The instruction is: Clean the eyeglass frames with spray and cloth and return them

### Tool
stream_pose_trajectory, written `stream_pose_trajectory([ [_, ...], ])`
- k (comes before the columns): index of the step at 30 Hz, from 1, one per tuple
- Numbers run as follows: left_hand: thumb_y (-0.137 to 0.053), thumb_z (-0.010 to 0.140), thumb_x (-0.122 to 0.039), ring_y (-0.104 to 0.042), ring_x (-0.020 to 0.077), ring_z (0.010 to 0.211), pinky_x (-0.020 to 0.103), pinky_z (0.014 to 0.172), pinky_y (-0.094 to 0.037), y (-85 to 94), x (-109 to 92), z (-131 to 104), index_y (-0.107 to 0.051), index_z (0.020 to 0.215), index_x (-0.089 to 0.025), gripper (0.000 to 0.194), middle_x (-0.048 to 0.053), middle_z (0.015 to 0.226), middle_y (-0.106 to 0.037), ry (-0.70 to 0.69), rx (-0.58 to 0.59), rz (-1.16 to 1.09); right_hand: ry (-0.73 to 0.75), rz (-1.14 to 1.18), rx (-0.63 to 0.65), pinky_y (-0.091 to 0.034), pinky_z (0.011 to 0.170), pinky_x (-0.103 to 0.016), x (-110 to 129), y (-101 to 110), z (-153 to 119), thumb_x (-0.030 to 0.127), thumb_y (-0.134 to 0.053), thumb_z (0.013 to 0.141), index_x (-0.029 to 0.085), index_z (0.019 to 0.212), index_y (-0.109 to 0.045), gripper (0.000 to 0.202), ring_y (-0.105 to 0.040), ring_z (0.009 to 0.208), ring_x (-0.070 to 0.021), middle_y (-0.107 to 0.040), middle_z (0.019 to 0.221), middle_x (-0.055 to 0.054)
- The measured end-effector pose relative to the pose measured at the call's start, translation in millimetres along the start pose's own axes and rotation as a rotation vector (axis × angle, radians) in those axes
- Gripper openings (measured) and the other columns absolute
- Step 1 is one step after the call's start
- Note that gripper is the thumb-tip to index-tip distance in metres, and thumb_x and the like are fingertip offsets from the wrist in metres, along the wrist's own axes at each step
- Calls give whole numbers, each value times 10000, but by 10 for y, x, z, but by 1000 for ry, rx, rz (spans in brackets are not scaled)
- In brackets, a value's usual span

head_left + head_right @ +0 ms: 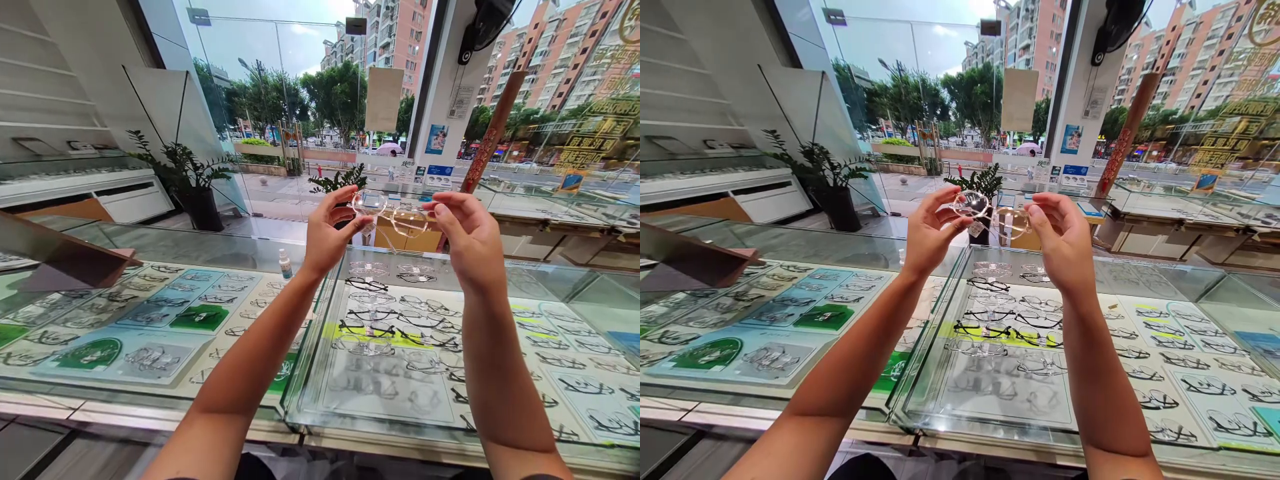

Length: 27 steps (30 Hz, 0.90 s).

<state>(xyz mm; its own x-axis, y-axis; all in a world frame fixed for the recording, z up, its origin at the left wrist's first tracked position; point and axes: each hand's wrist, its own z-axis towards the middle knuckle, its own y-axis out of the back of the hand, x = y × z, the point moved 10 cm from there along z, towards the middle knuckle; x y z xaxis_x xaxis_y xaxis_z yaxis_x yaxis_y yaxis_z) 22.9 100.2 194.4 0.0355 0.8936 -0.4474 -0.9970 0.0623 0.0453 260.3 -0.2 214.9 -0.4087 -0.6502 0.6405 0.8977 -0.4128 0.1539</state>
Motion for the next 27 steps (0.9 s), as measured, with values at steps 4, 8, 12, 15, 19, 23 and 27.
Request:
stream_pose_trajectory([
  [4, -963, 765, -505, -795, 221, 997, 387, 912, -704, -136, -110, 12, -740, 1351, -257, 675, 126, 1276, -772, 28, 218, 25, -40, -112, 218, -553, 1096, -552, -138, -246, 7, 526, -756, 942, 270, 1056, -796, 284, -738, 1151, -291, -804, 1169, -79],
  [8, -971, 769, -457, -789, 226, 1039, 406, 971, -699, -197, -200, 0, -750, 1357, -266, 657, 127, 1296, -754, 44, 306, -27, -114, -126, 354, -532, 1082, -571, -350, -446, -8, 514, -771, 914, 265, 970, -811, 259, -737, 1067, -287, -818, 1089, -74],
  [12, -971, 776, -425, -800, 252, 1067, 420, 955, -709, -242, -177, -18, -737, 1394, -291, 675, 137, 1356, -741, 78, 381, -132, -266, 69, 439, -585, 967, -491, -549, -559, -34, 567, -842, 841, 246, 933, -823, 334, -743, 956, -251, -828, 1015, -67],
  [15, -962, 782, -455, -801, 281, 1092, 432, 919, -717, -269, -142, -26, -719, 1422, -316, 699, 138, 1370, -746, 98, 433, -200, -364, 251, 538, -580, 1004, -464, -621, -678, -88, 549, -902, 790, 249, 925, -837, 335, -746, 994, -231, -841, 1056, -65],
  [19, -954, 777, -516, -788, 293, 1117, 431, 904, -706, -281, -102, -5, -712, 1421, -316, 716, 145, 1381, -735, 112, 456, -231, -470, 438, 581, -598, 976, -421, -679, -766, -135, 487, -961, 726, 230, 873, -830, 323, -753, 934, -189, -836, 1030, -67],
  [23, -954, 753, -546, -761, 273, 1144, 405, 912, -668, -234, -209, -6, -655, 1470, -315, 811, 152, 1388, -719, 50, 371, -122, -457, 434, 521, -612, 949, -425, -699, -709, -103, 488, -973, 682, 222, 846, -834, 342, -750, 893, -195, -831, 948, -62],
  [27, -827, 899, -433, -695, 191, 983, 322, 840, -576, 22, -400, -230, -759, 1209, -230, 377, 90, 1130, -756, 69, -66, 240, -386, 270, 329, -606, 868, -408, -769, -551, -131, 481, -950, 658, 210, 810, -843, 329, -728, 811, -209, -829, 876, -65],
])
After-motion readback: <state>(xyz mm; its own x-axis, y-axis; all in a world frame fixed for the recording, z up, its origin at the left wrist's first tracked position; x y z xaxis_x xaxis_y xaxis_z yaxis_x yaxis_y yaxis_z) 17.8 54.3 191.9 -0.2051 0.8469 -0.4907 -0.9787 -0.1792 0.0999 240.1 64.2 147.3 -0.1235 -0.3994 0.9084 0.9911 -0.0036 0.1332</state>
